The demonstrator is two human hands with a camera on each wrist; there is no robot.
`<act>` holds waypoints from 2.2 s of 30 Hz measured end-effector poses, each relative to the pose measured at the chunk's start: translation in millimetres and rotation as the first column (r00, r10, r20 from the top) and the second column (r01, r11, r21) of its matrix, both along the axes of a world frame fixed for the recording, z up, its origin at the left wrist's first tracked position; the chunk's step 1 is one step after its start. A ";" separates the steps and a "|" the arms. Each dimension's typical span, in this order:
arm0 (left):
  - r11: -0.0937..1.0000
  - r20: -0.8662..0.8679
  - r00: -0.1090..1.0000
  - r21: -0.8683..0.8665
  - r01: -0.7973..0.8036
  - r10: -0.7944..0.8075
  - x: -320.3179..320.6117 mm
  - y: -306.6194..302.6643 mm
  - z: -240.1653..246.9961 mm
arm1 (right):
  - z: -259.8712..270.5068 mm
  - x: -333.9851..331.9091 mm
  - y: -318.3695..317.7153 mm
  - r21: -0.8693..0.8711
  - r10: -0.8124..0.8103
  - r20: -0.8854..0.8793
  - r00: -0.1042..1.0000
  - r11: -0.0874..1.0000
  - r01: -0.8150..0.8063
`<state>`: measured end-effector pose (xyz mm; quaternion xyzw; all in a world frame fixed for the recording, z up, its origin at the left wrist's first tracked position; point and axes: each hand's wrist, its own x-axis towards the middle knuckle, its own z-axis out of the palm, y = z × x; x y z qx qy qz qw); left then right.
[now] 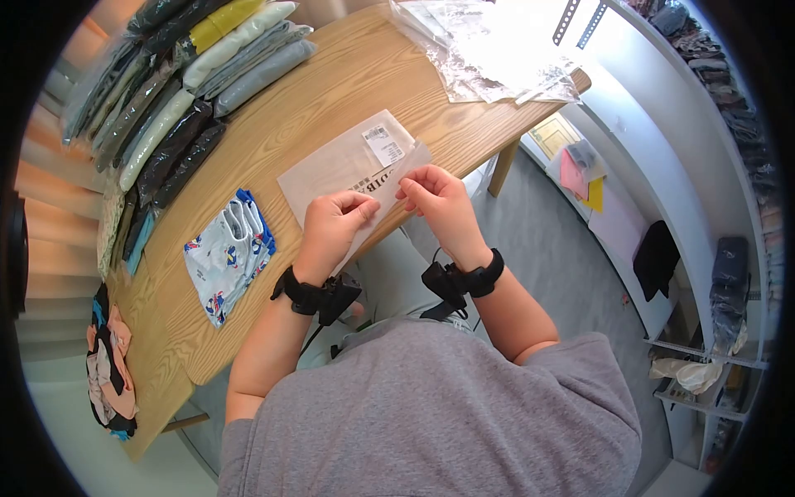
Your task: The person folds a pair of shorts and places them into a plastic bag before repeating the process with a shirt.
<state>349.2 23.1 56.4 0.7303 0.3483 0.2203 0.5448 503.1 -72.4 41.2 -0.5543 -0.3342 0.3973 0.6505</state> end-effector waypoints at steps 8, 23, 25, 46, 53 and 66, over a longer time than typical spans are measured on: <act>1.000 0.064 0.998 0.006 0.015 -0.015 -0.7 -12.7 18.8 | 12.5 -6.1 -0.8 -0.022 0.018 0.132 0.991 1.000 -0.015; 0.877 0.301 0.954 -0.461 0.138 0.008 -13.2 -8.5 17.4 | 25.7 -18.2 4.4 0.031 0.171 -0.111 0.979 0.985 -0.168; 0.885 0.325 0.946 -0.445 0.136 0.019 -14.0 -10.4 17.9 | 29.3 -25.1 4.1 0.050 0.154 -0.048 0.987 0.987 -0.152; 0.472 0.115 0.899 0.819 -0.327 0.424 -179.1 -29.9 161.3 | 100.9 -114.5 43.4 0.357 0.074 0.487 0.870 0.892 -0.276; 0.225 -0.040 0.661 0.954 -0.197 0.750 -271.5 -33.3 204.9 | 81.3 -167.7 121.6 0.054 0.450 0.333 0.828 0.868 -0.494; 0.567 -0.561 0.595 0.798 0.204 0.576 -323.4 45.1 17.5 | 26.3 -168.6 163.4 -0.519 0.678 -0.134 0.723 0.573 -0.634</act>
